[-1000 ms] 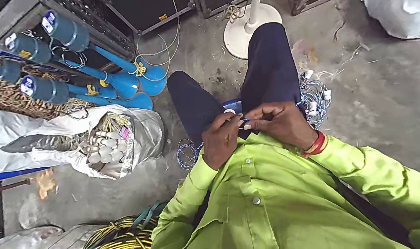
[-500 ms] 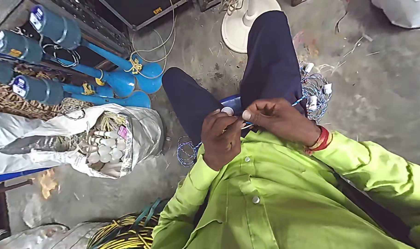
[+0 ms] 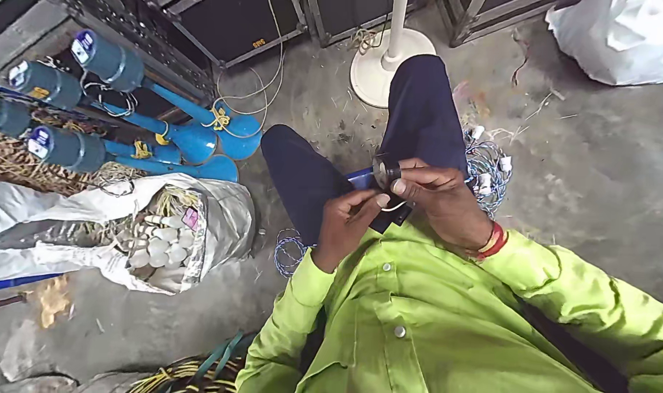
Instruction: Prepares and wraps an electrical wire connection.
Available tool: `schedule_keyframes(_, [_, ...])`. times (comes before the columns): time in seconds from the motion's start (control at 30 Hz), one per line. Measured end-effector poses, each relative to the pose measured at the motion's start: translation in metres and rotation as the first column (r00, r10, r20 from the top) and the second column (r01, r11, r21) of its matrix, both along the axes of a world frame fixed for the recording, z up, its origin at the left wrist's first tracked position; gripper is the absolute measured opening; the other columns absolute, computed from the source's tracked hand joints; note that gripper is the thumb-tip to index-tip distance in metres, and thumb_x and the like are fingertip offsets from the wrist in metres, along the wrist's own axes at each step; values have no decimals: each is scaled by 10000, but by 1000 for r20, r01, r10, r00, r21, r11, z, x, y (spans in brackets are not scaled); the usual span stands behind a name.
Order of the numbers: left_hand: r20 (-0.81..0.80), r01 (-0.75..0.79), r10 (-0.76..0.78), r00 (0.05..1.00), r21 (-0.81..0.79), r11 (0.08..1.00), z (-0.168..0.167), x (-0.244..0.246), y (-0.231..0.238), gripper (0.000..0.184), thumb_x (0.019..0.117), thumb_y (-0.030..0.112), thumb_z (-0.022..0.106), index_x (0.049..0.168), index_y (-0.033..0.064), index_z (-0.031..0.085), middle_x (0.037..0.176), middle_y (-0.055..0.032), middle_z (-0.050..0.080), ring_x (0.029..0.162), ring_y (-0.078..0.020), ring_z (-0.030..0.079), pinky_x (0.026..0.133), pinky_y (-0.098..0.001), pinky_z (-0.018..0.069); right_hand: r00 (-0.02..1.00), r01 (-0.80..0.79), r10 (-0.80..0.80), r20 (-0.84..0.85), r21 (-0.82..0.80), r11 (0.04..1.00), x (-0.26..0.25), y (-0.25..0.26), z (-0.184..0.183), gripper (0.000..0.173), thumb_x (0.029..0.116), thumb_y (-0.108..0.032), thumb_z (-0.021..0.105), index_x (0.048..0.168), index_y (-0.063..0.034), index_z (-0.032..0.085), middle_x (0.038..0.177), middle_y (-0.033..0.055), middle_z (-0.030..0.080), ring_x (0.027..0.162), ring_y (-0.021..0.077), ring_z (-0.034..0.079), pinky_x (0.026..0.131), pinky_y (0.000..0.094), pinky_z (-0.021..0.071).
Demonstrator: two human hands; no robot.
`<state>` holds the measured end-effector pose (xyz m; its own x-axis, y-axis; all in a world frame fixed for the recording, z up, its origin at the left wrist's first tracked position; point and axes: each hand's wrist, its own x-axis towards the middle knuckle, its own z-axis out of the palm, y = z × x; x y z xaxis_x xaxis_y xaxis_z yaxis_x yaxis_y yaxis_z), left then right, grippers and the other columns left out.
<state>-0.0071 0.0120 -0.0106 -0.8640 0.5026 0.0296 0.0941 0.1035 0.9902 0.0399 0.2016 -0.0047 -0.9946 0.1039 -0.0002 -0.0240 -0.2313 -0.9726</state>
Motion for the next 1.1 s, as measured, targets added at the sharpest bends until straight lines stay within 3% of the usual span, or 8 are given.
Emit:
schedule_keyframes(0.13, [21, 64, -66, 998, 71, 995, 1, 5, 10, 195, 1005, 131, 626, 874, 15, 712, 711, 9, 624, 586, -26, 529, 537, -189, 454, 995, -64, 75, -66, 153, 986, -3, 11, 6, 92, 936, -77, 709, 973, -37, 784, 1068, 31, 681, 959, 104, 650, 797, 225, 578])
schedule_keyframes(0.3, [-111, -28, 32, 993, 44, 999, 0, 4, 19, 263, 977, 105, 638, 739, 19, 709, 670, 24, 587, 652, -21, 550, 605, -191, 469, 971, -211, 228, -70, 196, 958, -15, 26, 7, 143, 973, -177, 655, 894, -86, 732, 962, 6, 688, 879, 92, 654, 743, 239, 567])
schedule_keyframes(0.37, [-189, -56, 61, 980, 32, 998, 0, 3, 20, 267, 946, 90, 627, 693, 26, 685, 670, 11, 596, 694, -48, 577, 639, -213, 484, 968, -221, 242, -69, 222, 950, -14, 25, 6, 89, 915, -173, 735, 902, -85, 738, 969, 8, 682, 857, 91, 655, 711, 225, 578])
schedule_keyframes(0.53, [-238, -91, 86, 968, -7, 996, -3, 10, 20, 226, 914, 75, 642, 700, 21, 692, 673, -1, 605, 689, -71, 575, 646, -236, 477, 983, -161, 178, -49, 245, 956, -5, 18, 4, 81, 887, -112, 773, 952, -71, 799, 985, 5, 678, 860, 81, 648, 695, 191, 573])
schedule_keyframes(0.7, [-201, -91, 102, 974, 63, 994, -2, 10, 26, 174, 930, 52, 675, 784, -25, 727, 711, -27, 667, 648, -23, 623, 593, -190, 543, 978, -173, 197, -70, 263, 949, -12, 22, 13, 149, 947, -146, 677, 851, -79, 769, 934, -7, 670, 823, 71, 634, 679, 189, 548])
schedule_keyframes(0.9, [-338, -111, 79, 938, -76, 991, -6, 8, 33, 314, 945, 76, 628, 634, 34, 635, 598, -12, 553, 568, -75, 532, 534, -236, 449, 997, -50, 66, -28, 378, 925, -14, 15, 10, 238, 936, -111, 663, 703, -96, 709, 864, -11, 649, 783, 70, 597, 650, 204, 488])
schedule_keyframes(1.0, [-433, -164, 106, 895, -100, 981, -16, 12, 37, 309, 917, 46, 633, 610, 30, 615, 568, -31, 524, 549, -116, 516, 526, -268, 435, 1000, 7, -7, -2, 504, 864, -20, 9, -2, 249, 931, -146, 682, 688, -99, 707, 879, -1, 659, 813, 63, 620, 688, 216, 508])
schedule_keyframes(1.1, [-453, -207, 125, 883, -136, 969, -23, 8, 37, 317, 909, 36, 627, 595, 47, 584, 568, -33, 517, 533, -127, 512, 500, -285, 427, 984, 153, -42, -173, 700, 698, -35, 1, -19, 284, 944, -189, 675, 696, -51, 684, 892, 71, 616, 843, 114, 586, 729, 248, 472])
